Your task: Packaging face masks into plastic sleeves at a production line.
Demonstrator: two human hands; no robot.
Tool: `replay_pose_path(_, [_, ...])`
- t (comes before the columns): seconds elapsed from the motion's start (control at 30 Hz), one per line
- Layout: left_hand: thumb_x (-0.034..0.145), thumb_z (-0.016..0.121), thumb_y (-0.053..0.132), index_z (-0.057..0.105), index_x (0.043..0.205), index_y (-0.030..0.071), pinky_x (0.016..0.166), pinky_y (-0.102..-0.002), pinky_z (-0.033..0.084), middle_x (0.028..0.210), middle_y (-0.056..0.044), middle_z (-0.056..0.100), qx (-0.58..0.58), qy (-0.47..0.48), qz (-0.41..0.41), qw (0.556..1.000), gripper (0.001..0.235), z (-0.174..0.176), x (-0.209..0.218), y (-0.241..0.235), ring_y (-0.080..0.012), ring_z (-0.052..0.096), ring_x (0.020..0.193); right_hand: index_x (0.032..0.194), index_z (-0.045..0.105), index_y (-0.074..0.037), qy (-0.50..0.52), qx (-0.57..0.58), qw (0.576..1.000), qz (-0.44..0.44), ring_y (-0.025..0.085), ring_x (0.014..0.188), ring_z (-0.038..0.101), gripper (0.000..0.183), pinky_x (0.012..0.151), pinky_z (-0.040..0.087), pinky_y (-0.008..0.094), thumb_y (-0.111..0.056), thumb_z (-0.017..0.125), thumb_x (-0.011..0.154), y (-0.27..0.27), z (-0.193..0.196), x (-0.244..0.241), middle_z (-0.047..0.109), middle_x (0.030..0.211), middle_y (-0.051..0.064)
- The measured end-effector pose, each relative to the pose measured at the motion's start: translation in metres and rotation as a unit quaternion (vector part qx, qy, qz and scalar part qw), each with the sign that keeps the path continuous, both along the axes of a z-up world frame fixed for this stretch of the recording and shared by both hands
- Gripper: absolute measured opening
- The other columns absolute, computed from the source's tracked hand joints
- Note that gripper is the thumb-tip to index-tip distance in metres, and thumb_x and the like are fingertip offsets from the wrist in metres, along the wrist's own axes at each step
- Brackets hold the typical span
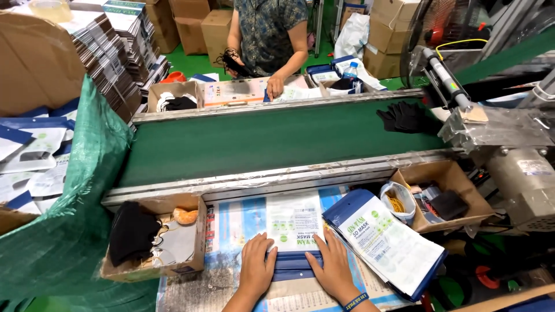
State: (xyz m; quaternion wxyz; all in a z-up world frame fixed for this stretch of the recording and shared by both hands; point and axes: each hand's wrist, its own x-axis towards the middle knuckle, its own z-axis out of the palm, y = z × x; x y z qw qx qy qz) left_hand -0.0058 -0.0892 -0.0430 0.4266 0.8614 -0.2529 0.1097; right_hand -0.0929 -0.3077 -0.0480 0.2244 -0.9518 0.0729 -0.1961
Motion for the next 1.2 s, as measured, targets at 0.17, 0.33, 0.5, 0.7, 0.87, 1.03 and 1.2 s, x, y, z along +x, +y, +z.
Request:
replay_pose_path(0.17, [0.094, 0.064, 0.023, 0.068, 0.112, 0.004, 0.11, -0.047, 0.035, 0.132, -0.017, 0.063, 0.001, 0.002, 0.003, 1.0, 0.026, 0.003, 0.0, 0.001, -0.0371, 0.051, 0.13, 0.138, 0.057, -0.008, 0.002, -0.001, 1.0, 0.001, 0.039, 0.143, 0.034, 0.057, 0.115, 0.027, 0.048, -0.041, 0.065, 0.091, 0.0, -0.002, 0.0, 0.04, 0.154, 0.022])
replay_pose_path(0.33, [0.093, 0.064, 0.022, 0.068, 0.112, 0.004, 0.111, -0.047, 0.035, 0.132, -0.017, 0.063, 0.003, 0.004, 0.002, 1.0, 0.026, 0.001, 0.0, 0.001, -0.0363, 0.051, 0.13, 0.138, 0.057, -0.008, 0.003, 0.003, 1.0, -0.002, 0.041, 0.142, 0.034, 0.058, 0.114, 0.027, 0.048, -0.041, 0.066, 0.091, 0.001, -0.001, 0.0, 0.041, 0.153, 0.023])
replay_pose_path(0.5, [0.093, 0.064, 0.022, 0.068, 0.113, 0.005, 0.112, -0.048, 0.033, 0.134, -0.018, 0.062, 0.008, 0.004, -0.005, 1.0, 0.027, -0.006, 0.0, 0.001, -0.0371, 0.05, 0.132, 0.138, 0.057, -0.007, -0.007, -0.004, 1.0, 0.004, 0.041, 0.143, 0.035, 0.058, 0.115, 0.027, 0.049, -0.039, 0.067, 0.091, 0.001, 0.003, -0.001, 0.043, 0.151, 0.024])
replay_pose_path(0.7, [0.092, 0.065, 0.022, 0.069, 0.114, 0.005, 0.113, -0.049, 0.031, 0.135, -0.018, 0.061, 0.016, -0.004, -0.006, 1.0, 0.028, -0.01, 0.003, 0.0, -0.0376, 0.049, 0.134, 0.139, 0.056, -0.005, -0.021, 0.0, 1.0, 0.015, 0.042, 0.144, 0.034, 0.059, 0.115, 0.026, 0.05, -0.039, 0.067, 0.093, 0.001, 0.005, -0.002, 0.043, 0.151, 0.027])
replay_pose_path(0.87, [0.092, 0.065, 0.021, 0.068, 0.114, 0.005, 0.114, -0.049, 0.032, 0.134, -0.018, 0.062, 0.021, -0.009, -0.009, 1.0, 0.027, -0.005, 0.002, 0.001, -0.0373, 0.05, 0.133, 0.14, 0.055, -0.005, -0.021, 0.003, 1.0, 0.018, 0.043, 0.143, 0.034, 0.058, 0.116, 0.026, 0.051, -0.038, 0.067, 0.093, 0.001, 0.007, -0.002, 0.043, 0.151, 0.028])
replay_pose_path(1.03, [0.093, 0.065, 0.021, 0.068, 0.114, 0.005, 0.114, -0.049, 0.033, 0.134, -0.018, 0.062, 0.015, -0.021, -0.011, 1.0, 0.026, -0.003, 0.002, 0.001, -0.0375, 0.051, 0.133, 0.14, 0.056, -0.003, -0.026, 0.003, 0.999, 0.021, 0.044, 0.144, 0.033, 0.059, 0.116, 0.026, 0.053, -0.036, 0.069, 0.093, 0.001, 0.008, -0.003, 0.041, 0.152, 0.03])
replay_pose_path(1.2, [0.093, 0.065, 0.021, 0.068, 0.114, 0.005, 0.114, -0.051, 0.032, 0.134, -0.018, 0.061, 0.024, -0.021, -0.01, 0.999, 0.027, -0.003, -0.002, 0.002, -0.0378, 0.05, 0.133, 0.13, 0.064, -0.005, -0.068, 0.097, 0.992, 0.043, 0.042, 0.144, 0.039, 0.05, 0.117, 0.032, 0.049, -0.029, 0.075, 0.088, 0.001, 0.028, -0.007, 0.043, 0.153, 0.027])
